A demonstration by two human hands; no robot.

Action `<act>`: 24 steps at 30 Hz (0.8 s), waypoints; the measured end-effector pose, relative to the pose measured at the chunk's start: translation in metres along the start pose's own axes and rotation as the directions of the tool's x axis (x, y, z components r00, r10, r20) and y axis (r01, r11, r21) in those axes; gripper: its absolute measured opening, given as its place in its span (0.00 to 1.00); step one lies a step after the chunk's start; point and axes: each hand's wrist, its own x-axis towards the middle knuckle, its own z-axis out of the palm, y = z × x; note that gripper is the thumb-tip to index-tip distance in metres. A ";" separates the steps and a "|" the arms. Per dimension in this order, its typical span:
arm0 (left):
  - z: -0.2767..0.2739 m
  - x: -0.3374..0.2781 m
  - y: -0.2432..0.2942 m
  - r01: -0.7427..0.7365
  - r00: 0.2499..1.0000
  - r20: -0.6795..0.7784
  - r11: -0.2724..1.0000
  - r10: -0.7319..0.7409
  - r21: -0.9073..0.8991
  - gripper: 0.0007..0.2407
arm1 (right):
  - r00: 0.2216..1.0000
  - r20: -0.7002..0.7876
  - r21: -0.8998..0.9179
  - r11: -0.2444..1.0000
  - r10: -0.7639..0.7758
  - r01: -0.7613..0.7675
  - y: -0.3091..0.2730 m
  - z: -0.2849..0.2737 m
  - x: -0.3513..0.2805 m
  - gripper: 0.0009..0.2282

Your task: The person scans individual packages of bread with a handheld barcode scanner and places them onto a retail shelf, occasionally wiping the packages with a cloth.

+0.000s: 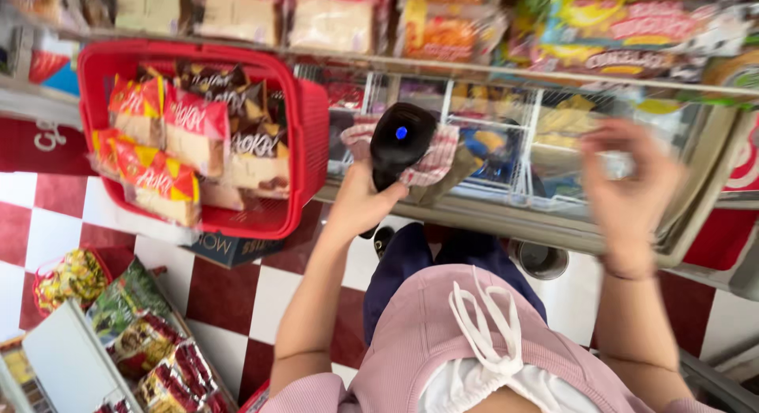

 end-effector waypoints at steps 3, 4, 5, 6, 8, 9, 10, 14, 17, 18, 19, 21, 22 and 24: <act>0.017 -0.002 -0.071 0.162 0.980 -0.123 0.987 -0.159 0.016 0.19 | 0.967 0.225 0.098 0.984 0.124 -0.149 0.004 0.097 -0.020 0.13; 0.027 0.000 -0.094 0.204 0.960 -0.204 0.978 -0.191 0.045 0.21 | 0.960 0.256 0.102 0.984 0.114 -0.144 0.014 0.127 -0.029 0.15; 0.037 0.006 -0.108 0.210 0.960 -0.200 0.977 -0.197 0.045 0.21 | 0.941 0.258 0.073 0.966 0.220 -0.246 0.026 0.155 -0.041 0.18; 0.047 0.011 -0.120 0.133 0.956 -0.281 0.975 -0.079 0.178 0.22 | 0.910 0.257 0.045 0.937 0.324 -0.346 0.041 0.180 -0.055 0.21; 0.060 0.019 -0.142 0.061 0.943 -0.331 0.949 0.047 0.309 0.24 | 0.944 0.188 -0.138 0.959 0.270 -0.247 0.074 0.216 -0.081 0.28; 0.064 0.024 -0.151 0.057 0.941 -0.334 0.947 0.055 0.318 0.29 | 0.972 0.135 -0.316 0.938 0.191 -0.140 0.084 0.228 -0.089 0.35; 0.067 0.030 -0.157 0.052 0.939 -0.337 0.944 0.064 0.326 0.35 | 0.971 0.133 -0.323 0.935 0.197 -0.145 0.095 0.236 -0.097 0.35; 0.073 0.052 -0.177 -0.036 0.938 -0.285 0.870 0.199 0.491 0.37 | 0.953 0.101 -0.329 0.914 0.285 -0.238 0.118 0.250 -0.113 0.38; 0.076 0.062 -0.191 0.012 0.953 -0.253 0.815 0.166 0.579 0.38 | 0.921 0.090 -0.278 0.898 0.378 -0.341 0.118 0.250 -0.110 0.35; 0.075 0.065 -0.196 -0.005 0.949 -0.245 0.791 0.196 0.612 0.38 | 0.879 0.106 -0.234 0.871 0.465 -0.433 0.116 0.248 -0.106 0.33; 0.074 0.068 -0.201 -0.021 0.945 -0.237 0.763 0.227 0.646 0.38 | 0.879 0.104 -0.236 0.870 0.466 -0.433 0.113 0.247 -0.103 0.33; 0.072 0.074 -0.212 -0.042 0.936 -0.232 0.742 0.263 0.669 0.38 | 0.722 0.265 -0.614 0.689 0.639 -0.384 0.104 0.242 -0.096 0.15; 0.071 0.076 -0.217 -0.061 0.927 -0.228 0.719 0.298 0.693 0.38 | 0.722 0.263 -0.615 0.688 0.640 -0.386 0.098 0.239 -0.094 0.15; 0.073 0.078 -0.225 -0.063 0.929 -0.222 0.720 0.295 0.691 0.38 | 0.924 0.248 -0.466 0.872 0.292 -0.150 0.084 0.228 -0.098 0.10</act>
